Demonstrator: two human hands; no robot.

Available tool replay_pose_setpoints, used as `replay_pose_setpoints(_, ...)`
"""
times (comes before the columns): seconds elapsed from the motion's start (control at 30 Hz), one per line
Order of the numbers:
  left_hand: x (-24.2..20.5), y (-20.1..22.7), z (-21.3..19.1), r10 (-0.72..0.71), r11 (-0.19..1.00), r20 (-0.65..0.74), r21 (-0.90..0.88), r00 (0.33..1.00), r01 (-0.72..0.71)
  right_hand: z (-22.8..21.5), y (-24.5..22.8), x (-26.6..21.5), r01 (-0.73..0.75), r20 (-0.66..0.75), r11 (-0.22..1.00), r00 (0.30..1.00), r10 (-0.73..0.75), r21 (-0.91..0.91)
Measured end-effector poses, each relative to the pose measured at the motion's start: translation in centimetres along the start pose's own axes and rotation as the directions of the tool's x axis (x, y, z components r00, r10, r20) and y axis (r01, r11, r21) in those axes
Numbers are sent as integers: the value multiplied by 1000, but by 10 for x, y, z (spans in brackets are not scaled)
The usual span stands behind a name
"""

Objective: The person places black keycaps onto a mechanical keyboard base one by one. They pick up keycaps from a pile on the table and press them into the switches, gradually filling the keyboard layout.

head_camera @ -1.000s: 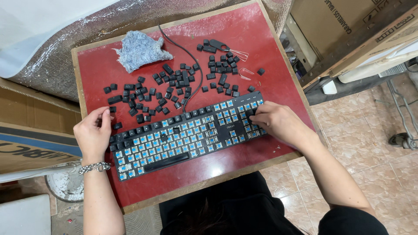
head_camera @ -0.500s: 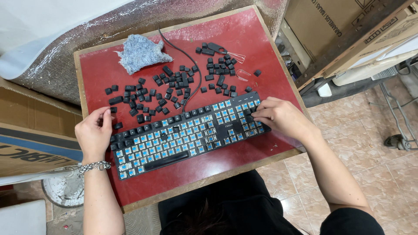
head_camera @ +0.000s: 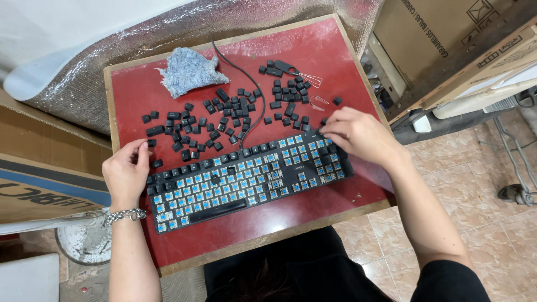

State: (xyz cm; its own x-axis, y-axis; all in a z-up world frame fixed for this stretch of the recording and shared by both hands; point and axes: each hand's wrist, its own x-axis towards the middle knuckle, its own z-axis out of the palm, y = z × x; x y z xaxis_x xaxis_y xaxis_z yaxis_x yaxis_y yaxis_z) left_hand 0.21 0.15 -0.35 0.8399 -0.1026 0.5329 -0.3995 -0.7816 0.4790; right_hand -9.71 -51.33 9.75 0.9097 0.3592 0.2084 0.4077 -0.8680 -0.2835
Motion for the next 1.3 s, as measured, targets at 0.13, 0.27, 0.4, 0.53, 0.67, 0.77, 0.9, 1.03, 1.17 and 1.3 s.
replay_pose_setpoints(0.13, 1, 5, -2, -9, 1000, 0, 0, 1000, 9, 18, 37, 44, -27, 0, 998, 1000, 27, -58)
replay_pose_setpoints(0.27, 2, 6, -2, -33, 999, 4, 17, 999, 33, 44, 72, 80, -35, -6, 991, 999, 35, -127)
replay_pose_setpoints(0.4, 2, 5, -2, -40, 999, 12, 17, 999, 40, 62, 91, 98, -53, 23, 995, 998, 55, -78)
replay_pose_setpoints(0.53, 2, 3, -3, -46, 999, 16, 17, 999, 46, 69, 98, 101, -49, 72, 994, 996, 56, -95)
replay_pose_setpoints(0.67, 1, 3, -2, -45, 999, 21, 22, 999, 44, 68, 95, 104, -66, 101, 992, 992, 77, -111)
replay_pose_setpoints(0.77, 2, 4, -2, -45, 999, 16, 21, 999, 44, 59, 86, 106, -98, 110, 990, 988, 109, -100)
replay_pose_setpoints(0.9, 1, 4, -3, -49, 999, 21, 5, 999, 49, 56, 87, 108, -90, 126, 989, 986, 105, -120)
replay_pose_setpoints(1.03, 0, 3, -1, -44, 999, 22, -6, 999, 44, 68, 99, 111, -94, 137, 982, 984, 116, -163)
replay_pose_setpoints(1.17, 1, 4, -2, -39, 999, 7, 6, 999, 39, 69, 99, 113, -113, 135, 968, 980, 146, -223)
replay_pose_setpoints(1.3, 1, 4, -3, -44, 999, 10, 14, 999, 43, 58, 86, 108, -151, 144, 973, 974, 176, -173)
